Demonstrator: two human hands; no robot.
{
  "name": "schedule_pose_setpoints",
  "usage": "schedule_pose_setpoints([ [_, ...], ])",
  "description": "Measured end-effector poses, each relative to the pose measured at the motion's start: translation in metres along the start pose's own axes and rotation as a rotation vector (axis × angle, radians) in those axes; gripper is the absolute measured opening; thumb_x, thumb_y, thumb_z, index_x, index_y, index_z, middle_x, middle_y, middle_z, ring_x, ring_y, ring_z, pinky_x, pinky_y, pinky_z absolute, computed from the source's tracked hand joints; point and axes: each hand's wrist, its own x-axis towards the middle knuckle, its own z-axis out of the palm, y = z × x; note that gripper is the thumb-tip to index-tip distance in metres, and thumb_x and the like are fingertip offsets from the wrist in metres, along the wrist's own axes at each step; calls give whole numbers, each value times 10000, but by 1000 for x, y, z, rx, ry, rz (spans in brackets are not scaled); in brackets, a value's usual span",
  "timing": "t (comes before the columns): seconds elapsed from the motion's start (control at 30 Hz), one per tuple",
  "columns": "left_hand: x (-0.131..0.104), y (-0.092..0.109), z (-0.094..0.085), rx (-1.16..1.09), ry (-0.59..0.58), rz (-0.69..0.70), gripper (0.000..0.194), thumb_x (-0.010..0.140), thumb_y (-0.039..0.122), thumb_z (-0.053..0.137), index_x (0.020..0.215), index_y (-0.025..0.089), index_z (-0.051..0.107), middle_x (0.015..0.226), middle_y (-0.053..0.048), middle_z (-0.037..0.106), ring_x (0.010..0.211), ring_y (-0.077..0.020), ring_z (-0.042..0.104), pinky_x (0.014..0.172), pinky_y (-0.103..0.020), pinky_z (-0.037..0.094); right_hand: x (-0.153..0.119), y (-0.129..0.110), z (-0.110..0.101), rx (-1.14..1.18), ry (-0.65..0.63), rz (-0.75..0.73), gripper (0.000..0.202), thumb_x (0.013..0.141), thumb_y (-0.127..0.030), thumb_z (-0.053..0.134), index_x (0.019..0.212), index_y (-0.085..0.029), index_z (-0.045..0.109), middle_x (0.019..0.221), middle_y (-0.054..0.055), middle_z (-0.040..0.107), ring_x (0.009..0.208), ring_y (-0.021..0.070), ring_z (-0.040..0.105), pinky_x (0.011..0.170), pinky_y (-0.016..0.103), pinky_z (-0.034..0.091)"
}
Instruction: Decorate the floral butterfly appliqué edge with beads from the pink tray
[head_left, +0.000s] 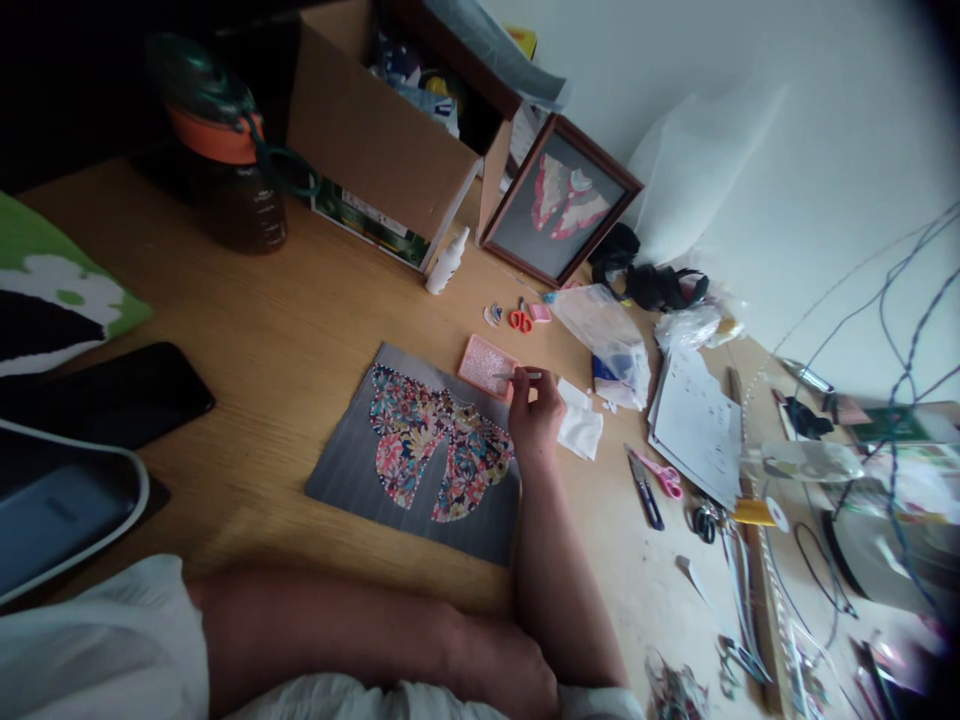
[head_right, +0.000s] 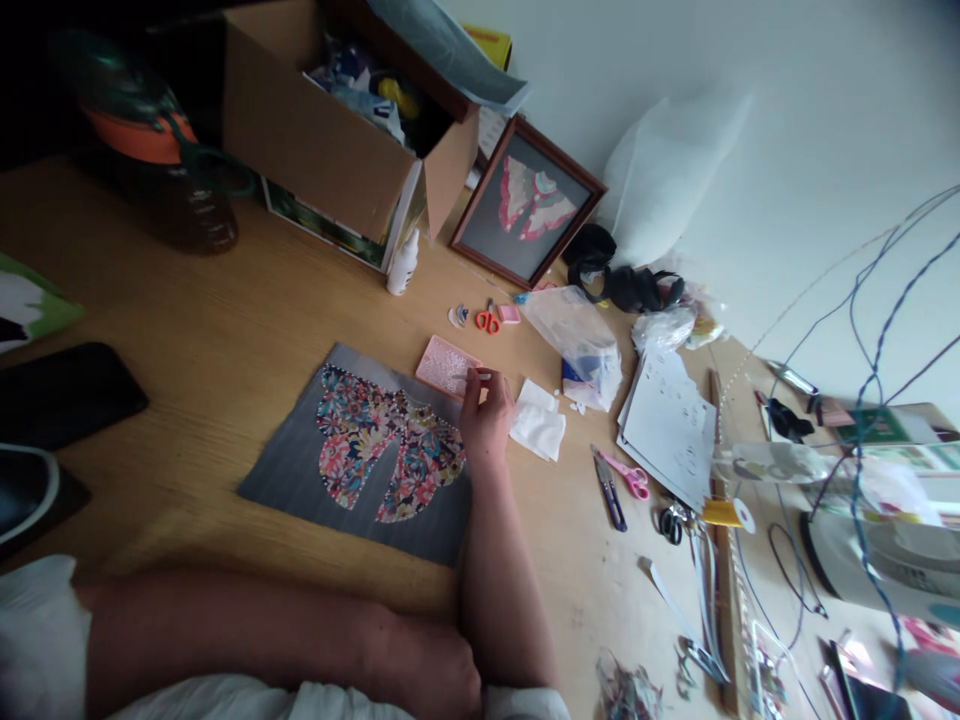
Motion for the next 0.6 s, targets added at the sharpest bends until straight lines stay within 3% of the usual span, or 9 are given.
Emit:
schedule_pose_setpoints([
  [0.13,1,0,0,-33,-45,-8,476,748,141,613,445,233,257,599,-17,696,608,-198,700,340,-244,332,0,-1,1,-13,-4,14,321,966,-477,466,853,-216,616,780,65,741,720,215,678,688,312,469],
  [0.33,3,-1,-2,-67,-66,-3,432,746,140,599,431,226,315,549,-10,662,593,-209,699,348,-240,359,0,0,2,-3,-18,24,314,971,-475,467,884,-216,621,807,61,748,742,212,682,715,318,476],
  [0.6,-1,1,-4,-10,0,10,392,707,153,662,406,213,416,536,38,660,505,-150,660,350,-202,382,-1,1,3,0,-39,40,326,973,-488,454,896,-218,619,806,63,746,738,218,683,703,323,467],
])
